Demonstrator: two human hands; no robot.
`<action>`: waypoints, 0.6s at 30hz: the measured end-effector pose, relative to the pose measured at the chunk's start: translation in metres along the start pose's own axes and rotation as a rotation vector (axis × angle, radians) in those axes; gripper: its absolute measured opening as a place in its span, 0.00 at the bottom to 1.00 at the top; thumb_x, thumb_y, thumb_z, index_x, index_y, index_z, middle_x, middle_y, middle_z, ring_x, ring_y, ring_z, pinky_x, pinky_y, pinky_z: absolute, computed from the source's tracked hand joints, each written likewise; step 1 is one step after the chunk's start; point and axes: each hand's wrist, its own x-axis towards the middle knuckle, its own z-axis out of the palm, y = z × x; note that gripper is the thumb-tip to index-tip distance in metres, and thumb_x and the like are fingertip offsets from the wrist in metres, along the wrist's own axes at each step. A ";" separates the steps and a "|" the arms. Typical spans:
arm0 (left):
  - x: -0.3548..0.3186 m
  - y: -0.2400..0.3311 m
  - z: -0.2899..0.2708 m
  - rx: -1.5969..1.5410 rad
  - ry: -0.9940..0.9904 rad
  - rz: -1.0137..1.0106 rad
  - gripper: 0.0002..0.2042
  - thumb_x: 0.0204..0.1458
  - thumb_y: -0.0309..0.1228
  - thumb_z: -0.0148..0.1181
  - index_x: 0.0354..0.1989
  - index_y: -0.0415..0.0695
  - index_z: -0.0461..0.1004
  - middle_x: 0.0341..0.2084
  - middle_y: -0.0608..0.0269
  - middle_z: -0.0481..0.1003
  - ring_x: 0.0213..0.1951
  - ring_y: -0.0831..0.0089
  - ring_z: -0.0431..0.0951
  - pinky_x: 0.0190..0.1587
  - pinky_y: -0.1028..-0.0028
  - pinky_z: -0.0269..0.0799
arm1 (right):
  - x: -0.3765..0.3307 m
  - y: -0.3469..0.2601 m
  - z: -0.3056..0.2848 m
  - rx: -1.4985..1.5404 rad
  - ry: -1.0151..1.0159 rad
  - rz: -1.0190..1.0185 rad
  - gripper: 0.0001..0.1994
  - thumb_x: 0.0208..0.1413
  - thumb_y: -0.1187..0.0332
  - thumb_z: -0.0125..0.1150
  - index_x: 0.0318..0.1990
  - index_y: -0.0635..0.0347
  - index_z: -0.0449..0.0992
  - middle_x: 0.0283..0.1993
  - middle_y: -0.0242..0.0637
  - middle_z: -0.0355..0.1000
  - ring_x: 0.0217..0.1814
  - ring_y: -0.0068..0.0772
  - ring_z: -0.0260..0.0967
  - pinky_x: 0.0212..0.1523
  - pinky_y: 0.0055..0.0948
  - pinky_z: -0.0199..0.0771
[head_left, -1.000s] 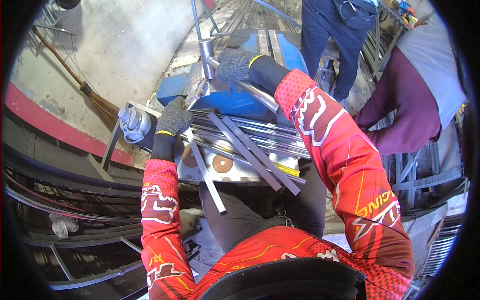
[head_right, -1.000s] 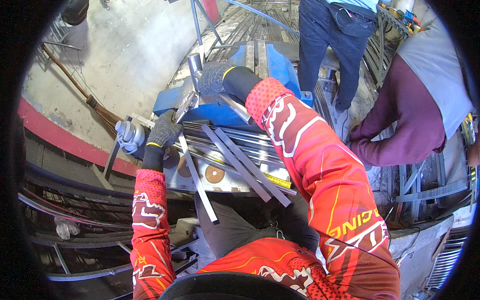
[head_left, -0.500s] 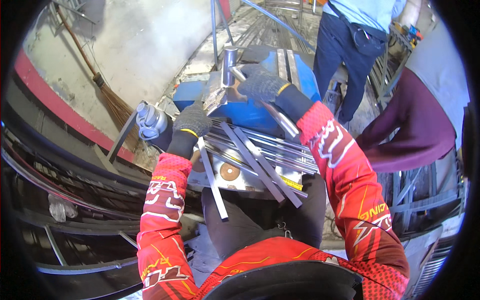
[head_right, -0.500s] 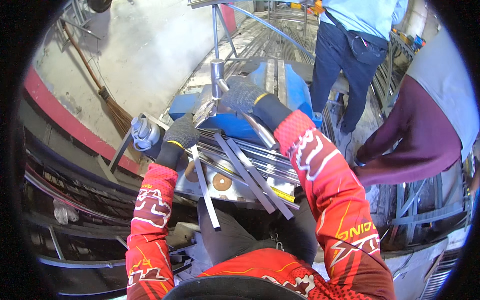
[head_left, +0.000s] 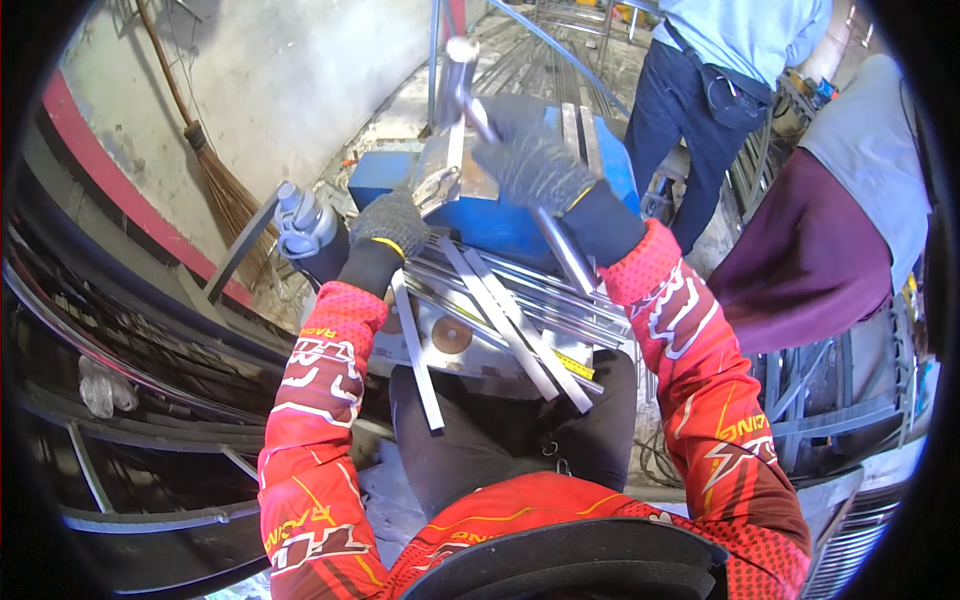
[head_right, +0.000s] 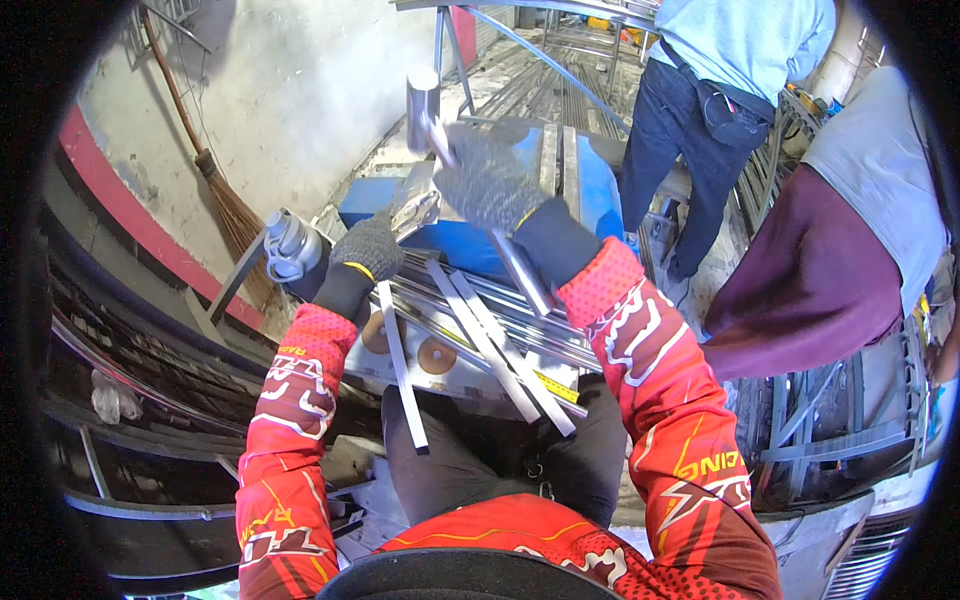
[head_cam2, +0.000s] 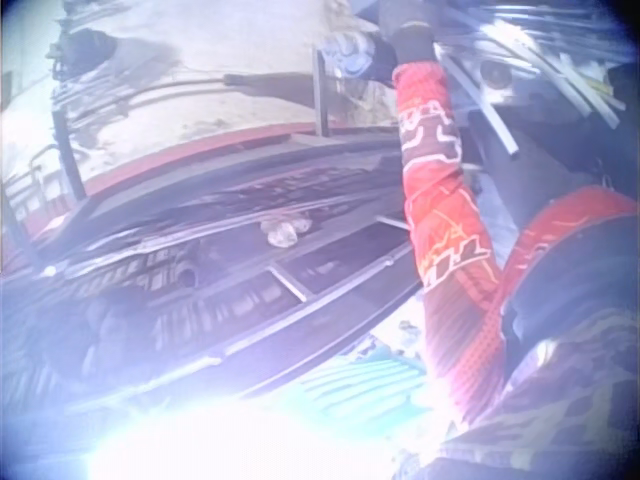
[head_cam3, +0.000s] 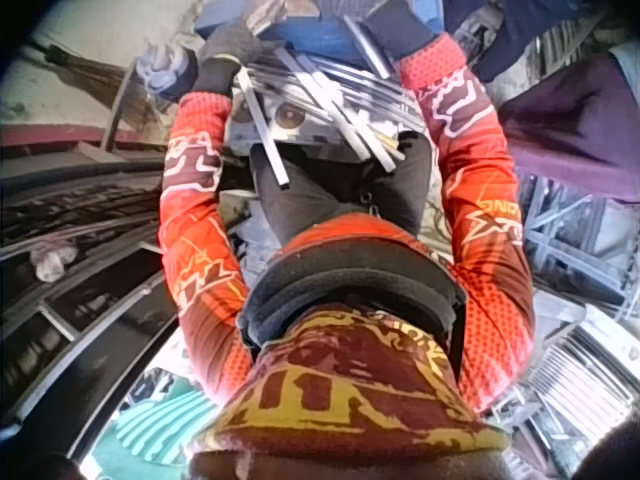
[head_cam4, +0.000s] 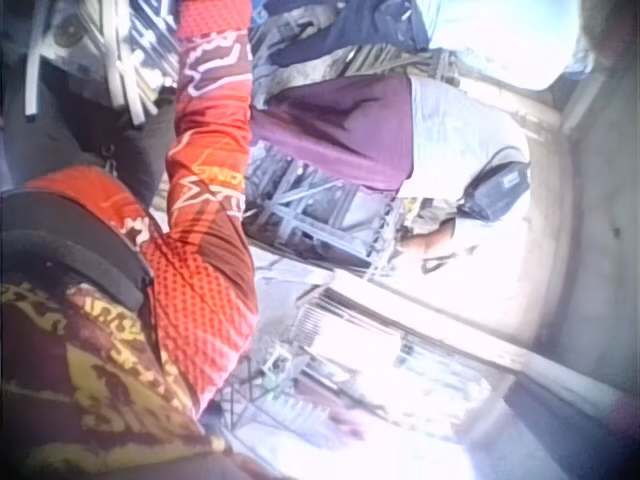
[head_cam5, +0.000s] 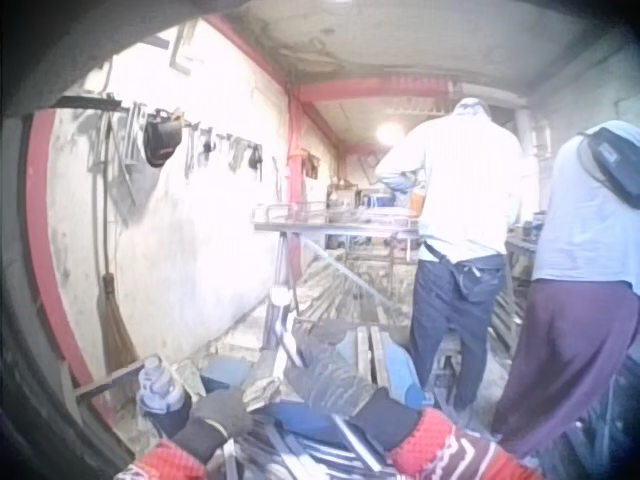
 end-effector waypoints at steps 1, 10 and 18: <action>0.000 -0.001 0.002 -0.003 -0.001 -0.004 0.19 0.54 0.34 0.58 0.54 0.40 0.76 0.50 0.41 0.78 0.55 0.48 0.78 0.56 0.54 0.75 | 0.008 -0.007 -0.005 0.033 0.096 -0.093 0.15 0.55 0.63 0.60 0.46 0.61 0.74 0.34 0.52 0.75 0.37 0.55 0.76 0.39 0.50 0.76; -0.001 0.000 0.004 -0.026 -0.003 0.040 0.21 0.52 0.31 0.56 0.55 0.38 0.71 0.47 0.36 0.78 0.53 0.46 0.78 0.55 0.55 0.74 | -0.010 0.018 0.030 -0.364 0.197 -0.294 0.20 0.60 0.60 0.58 0.53 0.65 0.70 0.37 0.55 0.75 0.35 0.53 0.76 0.37 0.47 0.76; -0.003 0.000 -0.009 -0.018 -0.023 -0.002 0.23 0.53 0.32 0.54 0.58 0.39 0.69 0.50 0.38 0.77 0.55 0.47 0.77 0.58 0.53 0.73 | 0.011 0.010 0.018 0.108 -0.296 0.368 0.22 0.59 0.63 0.60 0.57 0.64 0.71 0.29 0.46 0.73 0.23 0.38 0.76 0.19 0.34 0.74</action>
